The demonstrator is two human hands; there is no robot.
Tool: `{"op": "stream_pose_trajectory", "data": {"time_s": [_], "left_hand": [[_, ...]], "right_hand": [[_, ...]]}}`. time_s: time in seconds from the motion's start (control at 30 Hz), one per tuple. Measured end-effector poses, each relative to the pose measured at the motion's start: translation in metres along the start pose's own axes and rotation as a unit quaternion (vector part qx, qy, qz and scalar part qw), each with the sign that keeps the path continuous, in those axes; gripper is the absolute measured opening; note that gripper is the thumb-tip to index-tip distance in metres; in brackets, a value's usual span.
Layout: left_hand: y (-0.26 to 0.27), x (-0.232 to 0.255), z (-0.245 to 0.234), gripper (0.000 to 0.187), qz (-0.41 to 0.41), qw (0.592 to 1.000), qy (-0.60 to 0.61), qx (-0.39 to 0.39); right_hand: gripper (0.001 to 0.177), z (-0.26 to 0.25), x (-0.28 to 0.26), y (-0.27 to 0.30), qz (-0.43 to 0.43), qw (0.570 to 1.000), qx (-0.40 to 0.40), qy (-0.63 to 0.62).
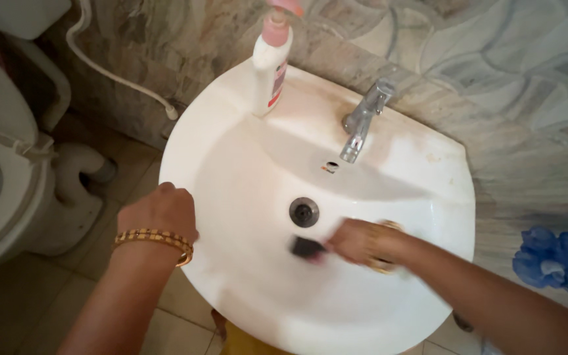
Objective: The person scrubs a bathroom sink basin and the base of the faucet with a brush, applies liquid from a bottle, and rinses the sink and their hands under running water.
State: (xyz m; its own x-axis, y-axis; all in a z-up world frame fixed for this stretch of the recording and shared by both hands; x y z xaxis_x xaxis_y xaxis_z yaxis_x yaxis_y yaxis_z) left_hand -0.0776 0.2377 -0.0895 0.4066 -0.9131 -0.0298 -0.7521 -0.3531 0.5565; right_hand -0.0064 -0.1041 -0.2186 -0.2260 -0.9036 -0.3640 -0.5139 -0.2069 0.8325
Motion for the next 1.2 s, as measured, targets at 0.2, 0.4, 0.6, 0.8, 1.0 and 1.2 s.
{"op": "stream_pose_trajectory", "data": {"time_s": [0.2,0.4,0.6,0.8,1.0,1.2], "left_hand": [[0.000,0.003,0.000,0.031,-0.006,1.000,-0.011,-0.016],[-0.001,0.005,0.003,0.024,0.024,0.999,0.000,0.047],[0.010,-0.002,0.004,0.026,0.005,0.998,0.040,0.054],[0.014,0.000,0.011,0.032,-0.027,0.995,0.066,0.073],[0.015,0.002,0.018,0.033,-0.046,0.991,0.066,0.111],[0.013,0.006,0.018,0.033,-0.057,0.987,0.076,0.129]], "right_hand": [[0.018,0.039,-0.089,-0.058,-0.073,0.929,0.052,-0.359],[0.019,0.003,-0.005,0.021,-0.039,0.995,-0.009,0.091],[0.040,0.035,-0.070,0.003,-0.087,0.993,-0.046,-0.059],[0.025,0.070,-0.121,0.009,-0.201,0.924,0.006,-0.324],[0.026,-0.012,0.036,0.021,-0.046,0.994,-0.084,0.057],[0.024,-0.001,-0.004,-0.001,-0.105,0.950,-0.034,0.291]]}}
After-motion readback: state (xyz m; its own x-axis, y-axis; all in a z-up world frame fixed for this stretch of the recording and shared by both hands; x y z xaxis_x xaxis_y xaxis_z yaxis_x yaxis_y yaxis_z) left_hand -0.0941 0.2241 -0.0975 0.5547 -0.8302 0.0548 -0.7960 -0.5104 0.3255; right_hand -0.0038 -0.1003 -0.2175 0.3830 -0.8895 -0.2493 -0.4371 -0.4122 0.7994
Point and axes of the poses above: each hand's wrist, its own y-axis away from the middle knuckle, its own z-axis out of the palm, x = y × z, the point moved 10 cm from there along -y, towards the middle knuckle, and after that the axes turned 3 degrees about -y, right-handed, at the moved point
